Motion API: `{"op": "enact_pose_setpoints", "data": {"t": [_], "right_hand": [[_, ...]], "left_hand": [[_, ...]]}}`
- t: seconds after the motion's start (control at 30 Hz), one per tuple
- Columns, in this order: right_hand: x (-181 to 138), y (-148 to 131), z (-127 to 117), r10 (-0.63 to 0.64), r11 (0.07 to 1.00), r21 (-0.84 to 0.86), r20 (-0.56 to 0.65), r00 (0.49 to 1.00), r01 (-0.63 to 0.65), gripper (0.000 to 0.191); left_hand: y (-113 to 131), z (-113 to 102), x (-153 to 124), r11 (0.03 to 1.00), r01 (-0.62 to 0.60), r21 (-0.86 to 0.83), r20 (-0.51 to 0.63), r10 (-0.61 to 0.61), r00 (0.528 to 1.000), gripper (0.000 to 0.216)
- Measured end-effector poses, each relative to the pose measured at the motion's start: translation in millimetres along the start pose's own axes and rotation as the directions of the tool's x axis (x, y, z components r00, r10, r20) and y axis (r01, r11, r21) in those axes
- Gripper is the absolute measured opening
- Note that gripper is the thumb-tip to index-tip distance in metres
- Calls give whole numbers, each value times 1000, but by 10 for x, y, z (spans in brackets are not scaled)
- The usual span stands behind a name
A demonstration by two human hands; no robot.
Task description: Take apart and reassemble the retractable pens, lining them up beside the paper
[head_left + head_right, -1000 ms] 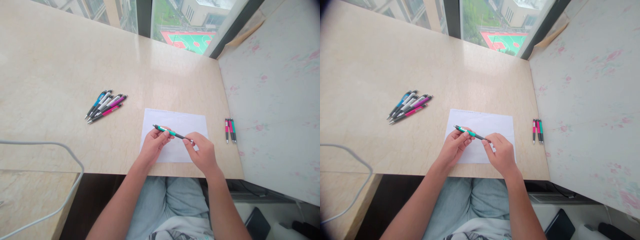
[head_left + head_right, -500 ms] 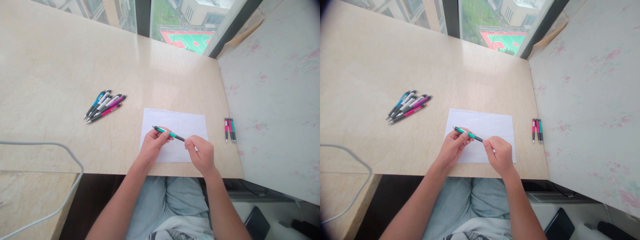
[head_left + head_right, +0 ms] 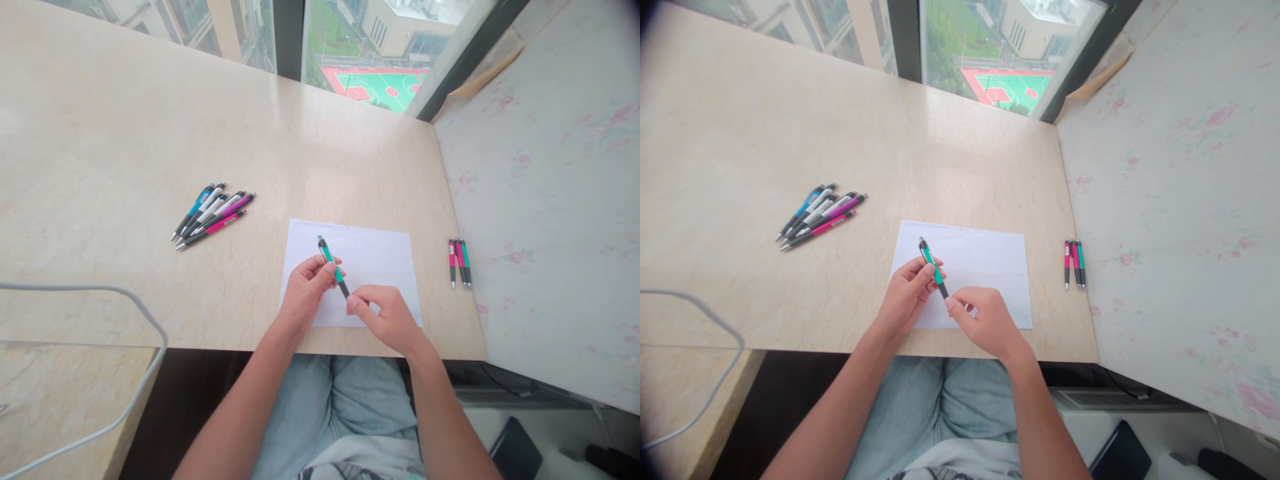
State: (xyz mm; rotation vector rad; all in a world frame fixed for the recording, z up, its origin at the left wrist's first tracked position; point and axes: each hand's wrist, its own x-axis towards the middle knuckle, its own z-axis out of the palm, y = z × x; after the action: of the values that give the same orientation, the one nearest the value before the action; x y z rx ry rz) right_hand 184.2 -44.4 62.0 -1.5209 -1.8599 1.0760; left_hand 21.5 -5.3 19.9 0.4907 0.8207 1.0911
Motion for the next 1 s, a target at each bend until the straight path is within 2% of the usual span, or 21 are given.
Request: {"op": "enact_pose_setpoints", "data": {"t": [0.07, 0.13, 0.2, 0.3, 0.37, 0.47, 0.57, 0.6, 0.67, 0.73, 0.83, 1.0], "right_hand": [[16, -2, 16, 15, 999, 51, 7, 1000, -15, 23], [42, 6, 43, 42, 989, 144, -106, 994, -27, 25], [73, 16, 87, 68, 965, 263, -178, 982, -19, 30], [122, 27, 163, 114, 870, 492, -109, 988, -46, 29], [155, 45, 183, 157, 730, 682, -105, 982, -44, 22], [214, 112, 95, 281, 400, 912, -219, 934, 93, 15], [274, 214, -94, 355, 58, 972, -232, 905, 227, 2], [289, 249, -153, 352, -28, 968, -222, 909, 247, 6], [306, 314, -237, 337, -142, 952, -210, 918, 270, 11], [307, 372, -266, 328, -198, 940, -205, 922, 279, 14], [294, 445, -249, 329, -250, 921, -209, 921, 298, 33], [272, 502, -238, 329, -257, 909, -236, 914, 327, 46]], "left_hand": [[3, -6, -6, 999, 6, 34, 19, -7, 1000, 27], [1, -21, -14, 996, 4, 86, 71, -10, 997, 28], [-9, -39, -21, 987, 7, 162, 173, -35, 984, 28], [-22, -51, -32, 963, 21, 269, 307, -106, 946, 33], [-22, -45, -40, 950, 19, 312, 325, -125, 938, 35], [-10, -24, -52, 949, 8, 316, 333, -119, 936, 36], [-1, -15, -56, 966, 17, 257, 321, -102, 941, 39], [0, -17, -54, 972, 23, 232, 305, -95, 948, 39], [-1, -25, -49, 982, 33, 186, 272, -84, 958, 40], [-5, -34, -42, 986, 46, 158, 256, -86, 963, 39], [-10, -39, -35, 987, 63, 150, 262, -101, 960, 36], [-3, -29, -28, 987, 66, 144, 262, -102, 960, 34]]}}
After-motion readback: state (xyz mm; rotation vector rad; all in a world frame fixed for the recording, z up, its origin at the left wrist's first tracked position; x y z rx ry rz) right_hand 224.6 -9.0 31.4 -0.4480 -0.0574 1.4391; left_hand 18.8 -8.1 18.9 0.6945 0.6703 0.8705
